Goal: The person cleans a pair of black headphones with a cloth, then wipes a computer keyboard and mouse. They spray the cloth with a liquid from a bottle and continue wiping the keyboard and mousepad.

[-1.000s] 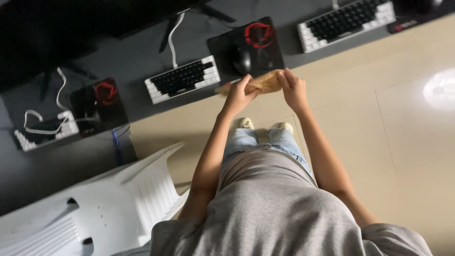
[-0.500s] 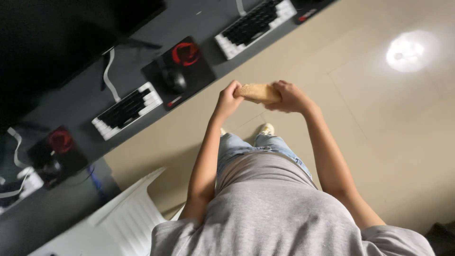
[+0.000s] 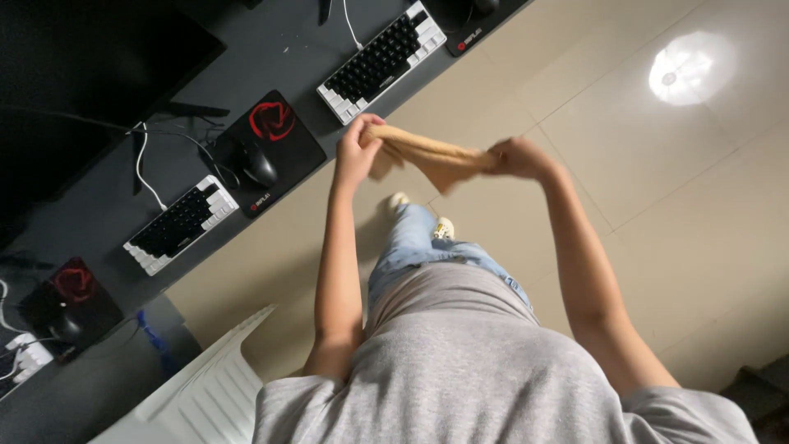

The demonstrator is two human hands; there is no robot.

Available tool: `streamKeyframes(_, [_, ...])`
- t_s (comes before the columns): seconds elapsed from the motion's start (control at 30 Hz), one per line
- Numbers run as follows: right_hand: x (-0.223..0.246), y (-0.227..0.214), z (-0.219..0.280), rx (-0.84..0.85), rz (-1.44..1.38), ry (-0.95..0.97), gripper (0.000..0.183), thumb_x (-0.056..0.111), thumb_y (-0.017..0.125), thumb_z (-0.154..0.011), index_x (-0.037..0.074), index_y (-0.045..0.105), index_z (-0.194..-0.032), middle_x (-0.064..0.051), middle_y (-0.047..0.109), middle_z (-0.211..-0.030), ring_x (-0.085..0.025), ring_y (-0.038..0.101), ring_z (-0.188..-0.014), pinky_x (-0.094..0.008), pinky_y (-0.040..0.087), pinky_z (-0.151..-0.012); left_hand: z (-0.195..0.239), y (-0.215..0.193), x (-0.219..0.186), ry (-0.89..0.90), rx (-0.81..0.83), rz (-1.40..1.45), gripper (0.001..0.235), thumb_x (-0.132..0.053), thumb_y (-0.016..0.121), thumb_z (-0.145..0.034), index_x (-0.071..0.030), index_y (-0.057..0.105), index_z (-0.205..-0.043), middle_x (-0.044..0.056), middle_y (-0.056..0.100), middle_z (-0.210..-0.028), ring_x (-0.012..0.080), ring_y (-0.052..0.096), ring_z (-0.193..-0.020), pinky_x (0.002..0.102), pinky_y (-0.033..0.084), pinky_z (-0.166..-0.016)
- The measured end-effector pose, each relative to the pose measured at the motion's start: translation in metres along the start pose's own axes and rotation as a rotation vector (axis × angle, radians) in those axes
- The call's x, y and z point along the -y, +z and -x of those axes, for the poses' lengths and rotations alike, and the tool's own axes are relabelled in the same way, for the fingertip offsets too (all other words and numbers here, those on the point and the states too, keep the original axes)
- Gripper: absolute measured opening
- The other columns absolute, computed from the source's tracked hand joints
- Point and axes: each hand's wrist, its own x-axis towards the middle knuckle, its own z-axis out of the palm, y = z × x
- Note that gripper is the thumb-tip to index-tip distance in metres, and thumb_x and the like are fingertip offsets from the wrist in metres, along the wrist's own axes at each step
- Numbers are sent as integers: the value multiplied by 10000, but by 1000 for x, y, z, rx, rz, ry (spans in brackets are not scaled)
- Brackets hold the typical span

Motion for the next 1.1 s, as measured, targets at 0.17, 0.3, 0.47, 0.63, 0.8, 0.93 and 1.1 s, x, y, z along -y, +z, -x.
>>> streamKeyframes(0.17, [-87, 14, -66, -120, -893, -361, 375, 256, 590, -1071, 25, 609, -1366, -55, 653, -1359, -175, 605, -1271, -377, 453, -1127, -21, -26, 2, -87, -33, -32, 245, 17, 701, -918, -43, 609, -1136, 45, 681, -1050, 129, 648, -968, 291, 535, -860])
streamKeyframes(0.3, [-89, 21, -120, -160, -1556, -387, 256, 198, 534, -1190, 36, 539, -1388, -49, 631, -1242, -196, 645, -1184, -465, 562, -1126, -46, -27, 27, -91, -61, -197, 187, -77, 762, -991, -35, 614, -1097, 43, 703, -948, 125, 642, -883, 291, 544, -809])
streamKeyframes(0.47, [14, -24, -121, -265, -1268, 137, 677, 123, 623, -936, 261, 240, -1477, -41, 687, -1107, -207, 642, -1038, -418, 553, -859, -74, -35, 36, -40, -193, -55, 332, -76, 780, -905, -54, 549, -1144, 13, 688, -921, 72, 645, -835, 247, 537, -752])
streamKeyframes(0.63, [23, -39, -141, -239, -507, -306, 604, -47, 750, -815, 121, 619, -1380, -122, 624, -1224, -261, 601, -1148, -402, 551, -967, -82, -70, 54, -120, -151, -9, 345, -10, 735, -877, -69, 616, -1195, -16, 666, -930, 45, 590, -780, 224, 505, -701])
streamKeyframes(0.8, [-3, -41, -170, -507, 158, -351, 279, -32, 770, -869, 117, 801, -1102, -105, 713, -1171, -321, 618, -1230, -395, 573, -992, -74, -83, 56, -238, -87, -118, 112, -39, 723, -958, -41, 745, -1068, 15, 695, -870, 62, 567, -744, 232, 480, -692])
streamKeyframes(0.93, [9, -60, -192, -612, 186, -421, 201, -9, 762, -911, 82, 778, -1090, -134, 666, -1268, -322, 639, -1131, -427, 544, -1040, -75, -87, 73, -132, -171, -358, 130, -80, 756, -917, -30, 734, -1034, 75, 715, -927, 148, 657, -771, 290, 526, -693])
streamKeyframes(1.1, [61, -103, -207, -649, 278, -465, 128, 25, 740, -890, 62, 778, -1006, -135, 692, -1124, -378, 633, -1039, -448, 532, -790, -85, -91, 42, -47, -341, -659, 118, -123, 790, -979, -28, 721, -992, 126, 655, -895, 271, 656, -809, 375, 522, -719])
